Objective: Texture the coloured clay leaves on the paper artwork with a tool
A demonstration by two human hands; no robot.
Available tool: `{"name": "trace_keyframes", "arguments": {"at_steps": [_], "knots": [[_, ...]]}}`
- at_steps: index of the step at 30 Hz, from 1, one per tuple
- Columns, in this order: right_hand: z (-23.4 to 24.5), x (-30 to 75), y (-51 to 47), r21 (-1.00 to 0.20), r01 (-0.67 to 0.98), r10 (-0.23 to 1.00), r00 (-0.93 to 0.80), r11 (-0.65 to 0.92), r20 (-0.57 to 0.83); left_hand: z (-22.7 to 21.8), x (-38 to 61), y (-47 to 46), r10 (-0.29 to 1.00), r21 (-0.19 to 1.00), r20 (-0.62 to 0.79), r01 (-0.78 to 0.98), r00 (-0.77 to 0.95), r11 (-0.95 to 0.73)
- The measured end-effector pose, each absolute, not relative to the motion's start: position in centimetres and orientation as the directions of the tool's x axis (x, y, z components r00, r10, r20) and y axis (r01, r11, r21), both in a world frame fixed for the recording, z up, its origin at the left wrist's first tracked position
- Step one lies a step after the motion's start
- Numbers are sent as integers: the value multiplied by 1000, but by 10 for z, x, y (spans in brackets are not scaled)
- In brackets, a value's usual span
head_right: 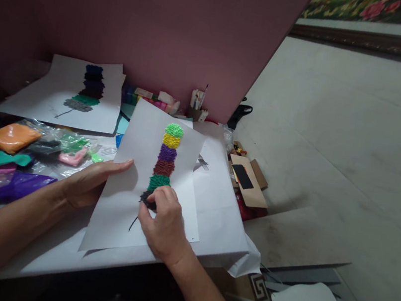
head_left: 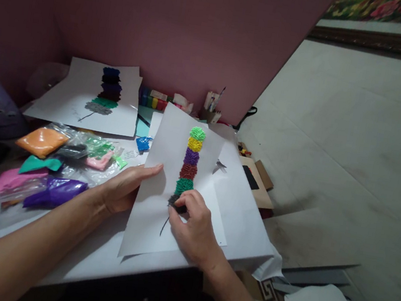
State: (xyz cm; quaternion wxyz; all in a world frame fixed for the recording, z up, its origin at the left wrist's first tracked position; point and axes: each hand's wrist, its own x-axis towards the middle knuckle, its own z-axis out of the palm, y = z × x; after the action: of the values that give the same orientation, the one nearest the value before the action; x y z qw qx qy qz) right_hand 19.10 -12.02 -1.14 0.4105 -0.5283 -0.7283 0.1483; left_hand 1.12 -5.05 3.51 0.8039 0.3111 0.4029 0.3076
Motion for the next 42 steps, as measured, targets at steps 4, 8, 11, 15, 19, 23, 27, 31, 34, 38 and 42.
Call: {"name": "trace_keyframes", "arguments": {"at_steps": [4,8,11,15,19,23,27,31,34,38,42], "knots": [[-12,190,-120,-625,670,890,-122,401,440,35,12,-51,743,747,-448,-249,497,617],[-13,189,-119,-606,682,881,-123,410,458,36,13,-51,749,751,-443,-251,493,610],[-14,190,-119,-608,677,877,-121,415,465,37,14,-51,752,756,-445,-246,486,607],[-11,192,-120,-618,654,872,-136,435,470,37,14,-51,758,763,-450,-238,472,601],[-7,192,-121,-623,652,870,-121,432,477,34,13,-51,766,776,-405,-256,499,577],[-9,191,-123,-535,700,824,-135,472,551,35,12,-50,779,771,-401,-281,483,572],[-12,191,-128,-337,750,729,-271,569,629,40,11,-50,791,756,-417,-313,448,575],[-6,191,-133,-227,760,678,-350,608,647,41,10,-49,773,737,-427,-314,470,598],[8,198,-134,-340,751,718,-247,566,650,40,9,-47,773,723,-424,-339,471,603],[29,226,-122,-525,789,763,112,321,636,38,6,-46,774,710,-423,-358,470,606],[35,259,-92,-761,644,893,294,79,342,38,6,-46,797,734,-424,-352,430,580]]}}
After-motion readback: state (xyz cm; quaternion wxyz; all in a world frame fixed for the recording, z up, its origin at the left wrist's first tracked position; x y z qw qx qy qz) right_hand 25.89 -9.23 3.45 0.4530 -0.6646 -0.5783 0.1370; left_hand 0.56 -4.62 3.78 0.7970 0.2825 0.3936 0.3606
